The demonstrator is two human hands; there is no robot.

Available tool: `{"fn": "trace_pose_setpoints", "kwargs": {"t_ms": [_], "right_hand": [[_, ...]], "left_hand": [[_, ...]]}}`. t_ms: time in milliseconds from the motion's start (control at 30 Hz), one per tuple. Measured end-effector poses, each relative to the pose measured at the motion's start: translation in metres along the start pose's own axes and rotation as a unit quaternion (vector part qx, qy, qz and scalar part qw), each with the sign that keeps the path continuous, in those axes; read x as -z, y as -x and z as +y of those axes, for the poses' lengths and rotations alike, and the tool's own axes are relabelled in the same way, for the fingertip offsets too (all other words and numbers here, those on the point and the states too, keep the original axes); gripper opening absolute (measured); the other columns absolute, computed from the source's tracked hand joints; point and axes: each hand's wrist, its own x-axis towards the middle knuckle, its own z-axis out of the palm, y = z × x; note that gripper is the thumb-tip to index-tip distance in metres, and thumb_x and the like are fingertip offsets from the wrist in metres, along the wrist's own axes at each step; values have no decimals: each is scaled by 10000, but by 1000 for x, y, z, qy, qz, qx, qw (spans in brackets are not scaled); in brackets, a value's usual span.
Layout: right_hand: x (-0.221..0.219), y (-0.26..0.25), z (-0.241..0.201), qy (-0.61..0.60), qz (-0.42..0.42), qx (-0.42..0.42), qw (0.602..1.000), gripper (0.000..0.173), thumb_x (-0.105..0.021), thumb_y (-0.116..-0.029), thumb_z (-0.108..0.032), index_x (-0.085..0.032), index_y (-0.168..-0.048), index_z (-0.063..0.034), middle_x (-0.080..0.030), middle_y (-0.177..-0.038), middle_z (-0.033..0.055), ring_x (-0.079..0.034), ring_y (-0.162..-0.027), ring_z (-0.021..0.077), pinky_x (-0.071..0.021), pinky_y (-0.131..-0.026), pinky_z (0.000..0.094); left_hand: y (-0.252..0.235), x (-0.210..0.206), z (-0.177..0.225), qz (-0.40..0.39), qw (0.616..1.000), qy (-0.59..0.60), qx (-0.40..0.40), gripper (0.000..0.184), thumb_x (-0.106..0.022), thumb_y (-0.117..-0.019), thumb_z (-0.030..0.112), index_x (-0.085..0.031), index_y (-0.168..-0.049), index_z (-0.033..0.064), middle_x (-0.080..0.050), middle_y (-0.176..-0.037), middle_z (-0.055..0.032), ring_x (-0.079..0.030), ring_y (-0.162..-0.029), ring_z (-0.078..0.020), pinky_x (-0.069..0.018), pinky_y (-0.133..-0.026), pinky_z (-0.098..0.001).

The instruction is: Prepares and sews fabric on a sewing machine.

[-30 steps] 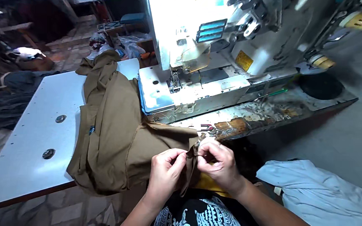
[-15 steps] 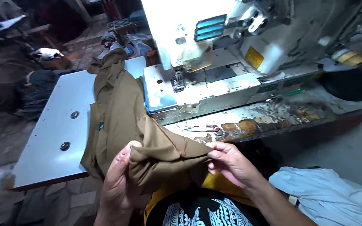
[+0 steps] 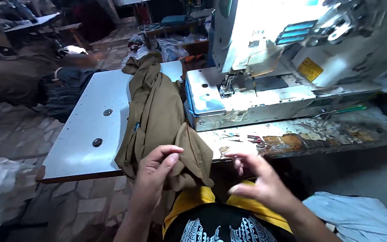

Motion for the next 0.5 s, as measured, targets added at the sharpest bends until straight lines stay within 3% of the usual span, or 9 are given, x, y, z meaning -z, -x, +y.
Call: {"fn": "trace_pose_setpoints", "kwargs": {"t_ms": [33,100,133,200,267,333,400,433,500], "right_hand": [[-11,6,-1,112,8,18,993,618,-705,-861,-628,-680,-1266,-162,-674,-1070,25,-598,-850,57,-513,-720,231],[-28,19,10,230,27,32,972,360,-674,-921,-451,-751,-1080,-136,-703,-991,105,-678,-854,181,-578,-720,344],[-32,25,17,230,37,15,972,242,-638,-953,-350,-761,-984,-144,-692,-954,68,-665,-852,139,-568,-739,294],[-28,28,21,89,52,-54,993,191,-615,-983,-227,-750,-920,-107,-682,-945,-10,-611,-843,-1,-512,-759,150],[-18,21,13,-99,52,-125,986,155,-607,-998,-178,-721,-946,-86,-685,-968,-27,-635,-778,-4,-552,-678,156],[-20,11,3,-142,42,-109,983,133,-610,-1016,-225,-674,-1027,-110,-695,-966,-39,-644,-748,1,-561,-649,168],[-31,5,-2,-11,1,-25,1000,338,-662,-988,-377,-607,-1158,-90,-674,-1013,-24,-604,-798,-23,-520,-686,146],[-40,5,0,84,-4,9,996,446,-682,-958,-441,-614,-1192,-67,-656,-983,18,-587,-783,30,-508,-671,187],[-54,11,16,202,28,30,978,318,-644,-871,-280,-711,-1093,-62,-685,-901,86,-647,-739,158,-546,-625,321]], "left_hand": [[-1,-11,0,-18,1000,25,3,189,-571,-1018,103,-740,-1100,90,-736,-1024,30,-680,-923,-35,-570,-836,-217],[1,-21,0,-27,995,97,11,177,-599,-1010,129,-748,-1103,101,-738,-1013,17,-686,-903,-38,-578,-818,-221],[2,-18,2,-11,992,125,11,161,-626,-998,164,-758,-1085,132,-742,-992,24,-690,-878,-32,-583,-793,-214],[9,0,5,31,991,131,1,145,-644,-985,219,-767,-1058,196,-742,-972,59,-691,-871,-10,-582,-793,-194],[20,18,1,68,994,89,-3,143,-641,-984,232,-771,-1039,215,-741,-955,83,-683,-848,11,-570,-764,-166],[25,18,-3,52,998,37,8,154,-628,-992,250,-765,-1052,217,-739,-986,95,-676,-865,20,-562,-763,-160],[24,1,-5,16,999,47,15,171,-615,-1009,233,-757,-1087,177,-736,-1035,76,-673,-914,3,-563,-804,-181],[21,-9,-4,0,997,72,13,175,-609,-1015,206,-753,-1098,152,-735,-1045,61,-674,-926,-7,-564,-819,-192],[15,-16,1,-15,992,125,1,174,-612,-1016,194,-752,-1103,140,-734,-1041,48,-680,-919,-13,-574,-819,-201]]}}
